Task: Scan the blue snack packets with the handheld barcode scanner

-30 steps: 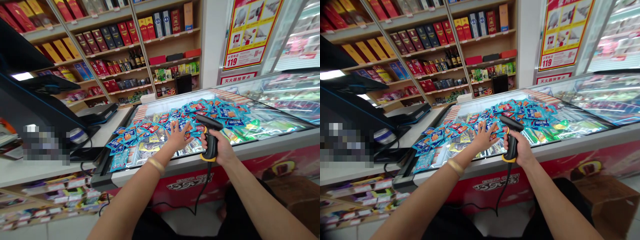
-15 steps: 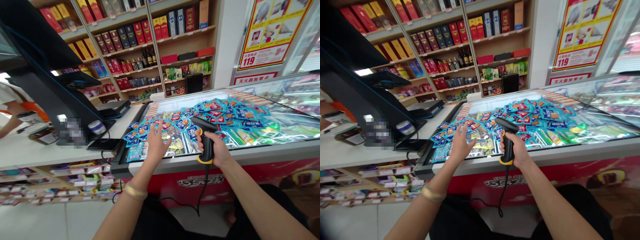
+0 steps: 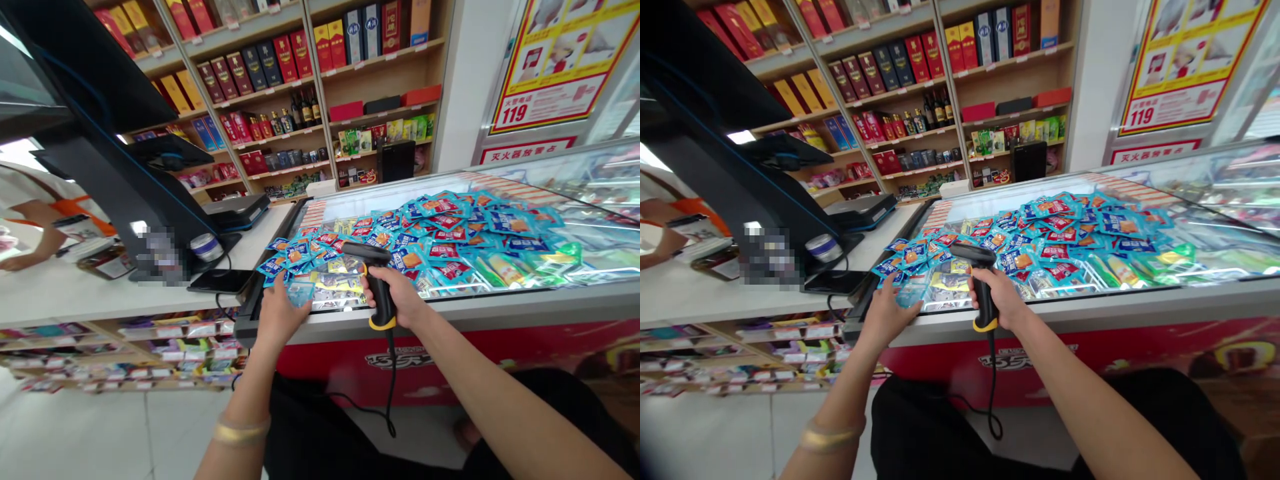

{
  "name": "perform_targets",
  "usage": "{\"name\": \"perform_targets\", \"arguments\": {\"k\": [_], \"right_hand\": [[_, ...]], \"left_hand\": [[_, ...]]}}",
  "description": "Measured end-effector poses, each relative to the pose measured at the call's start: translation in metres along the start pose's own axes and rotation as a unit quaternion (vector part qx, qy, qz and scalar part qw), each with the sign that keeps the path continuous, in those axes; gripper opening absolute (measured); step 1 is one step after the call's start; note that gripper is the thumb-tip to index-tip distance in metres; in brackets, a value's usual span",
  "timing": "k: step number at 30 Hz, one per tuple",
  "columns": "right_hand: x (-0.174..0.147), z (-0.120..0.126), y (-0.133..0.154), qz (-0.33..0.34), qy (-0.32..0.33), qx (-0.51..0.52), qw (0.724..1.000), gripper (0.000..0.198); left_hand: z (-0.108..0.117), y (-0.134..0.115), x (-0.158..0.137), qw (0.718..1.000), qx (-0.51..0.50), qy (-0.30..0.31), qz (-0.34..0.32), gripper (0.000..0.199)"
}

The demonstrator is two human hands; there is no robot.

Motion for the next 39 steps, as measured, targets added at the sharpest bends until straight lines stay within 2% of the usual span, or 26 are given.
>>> {"name": "perform_targets", "arguments": {"k": [3,6,8,11,16,24,32,39], "right_hand": [[-0.001,0.001,0.001,0.000,-0.001,-0.002,1.000,0.021],[-0.002,0.001,0.001,-0.002,-0.006,-0.013,1.000,0.020],[-0.004,0.000,0.001,-0.007,-0.009,-0.019,1.000,0.019],[-0.006,-0.002,0.001,-0.013,-0.009,-0.024,1.000,0.019],[-0.008,-0.004,0.002,-0.016,0.010,-0.042,0.999,0.020],[-0.009,-0.007,0.000,-0.042,0.035,-0.064,0.996,0.023],[-0.008,-0.006,-0.001,-0.046,0.038,-0.080,0.995,0.022],[-0.006,-0.004,-0.004,-0.049,0.041,-0.068,0.996,0.023]], "left_hand": [[-0.009,-0.010,0.005,0.993,-0.108,0.008,-0.048,0.097],[-0.017,-0.021,0.016,0.983,-0.177,0.018,-0.038,0.100],[-0.022,-0.030,0.026,0.975,-0.220,0.014,-0.021,0.090],[-0.031,-0.045,0.036,0.955,-0.297,0.003,-0.009,0.065],[-0.039,-0.066,0.032,0.903,-0.424,0.020,-0.060,0.034],[-0.025,-0.067,0.025,0.930,-0.357,-0.035,-0.080,0.021],[-0.024,-0.068,0.025,0.934,-0.344,-0.046,-0.088,0.019],[-0.029,-0.065,0.027,0.926,-0.362,-0.043,-0.093,0.020]]}}
Point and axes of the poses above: each hand's wrist, its own x-axis towards the middle knuckle, its own z-axis out of the back of the hand, y = z × x, the point moved 6 cm from there along x, towards the middle knuckle, and after that the axes turned 4 degrees about x, right-handed, at the moved point
